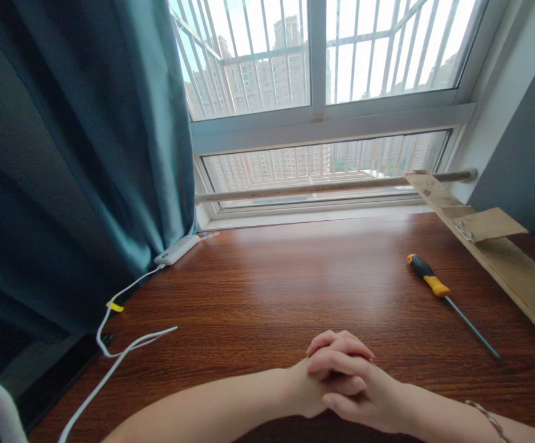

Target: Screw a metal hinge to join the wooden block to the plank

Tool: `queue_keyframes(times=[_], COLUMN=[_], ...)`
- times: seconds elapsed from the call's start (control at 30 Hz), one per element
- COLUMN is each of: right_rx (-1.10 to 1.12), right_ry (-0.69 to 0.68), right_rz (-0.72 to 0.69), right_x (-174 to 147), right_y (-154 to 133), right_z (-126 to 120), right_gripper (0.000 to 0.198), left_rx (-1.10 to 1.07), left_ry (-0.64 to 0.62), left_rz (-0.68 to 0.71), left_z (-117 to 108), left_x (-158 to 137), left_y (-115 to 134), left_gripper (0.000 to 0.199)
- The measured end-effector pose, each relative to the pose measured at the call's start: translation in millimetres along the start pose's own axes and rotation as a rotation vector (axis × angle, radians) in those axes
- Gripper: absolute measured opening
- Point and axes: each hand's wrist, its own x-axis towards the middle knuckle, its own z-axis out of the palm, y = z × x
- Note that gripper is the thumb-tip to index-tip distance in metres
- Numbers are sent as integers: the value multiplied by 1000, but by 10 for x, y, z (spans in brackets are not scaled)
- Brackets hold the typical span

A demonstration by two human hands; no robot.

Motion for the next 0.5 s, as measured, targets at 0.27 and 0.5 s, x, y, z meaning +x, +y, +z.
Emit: queue_keyframes(times=[0.27,0.5], right_rx=[29,7], right_ry=[4,1], right_rz=[11,9], right_x=[-4,-4], right_y=[11,36], right_z=[8,2], right_gripper=[33,33], left_rx=[-50,-33], left_ry=[51,77], left_rz=[71,49], left_z=[-45,-45], left_x=[17,22], left_y=[138,165], left_gripper=[37,41])
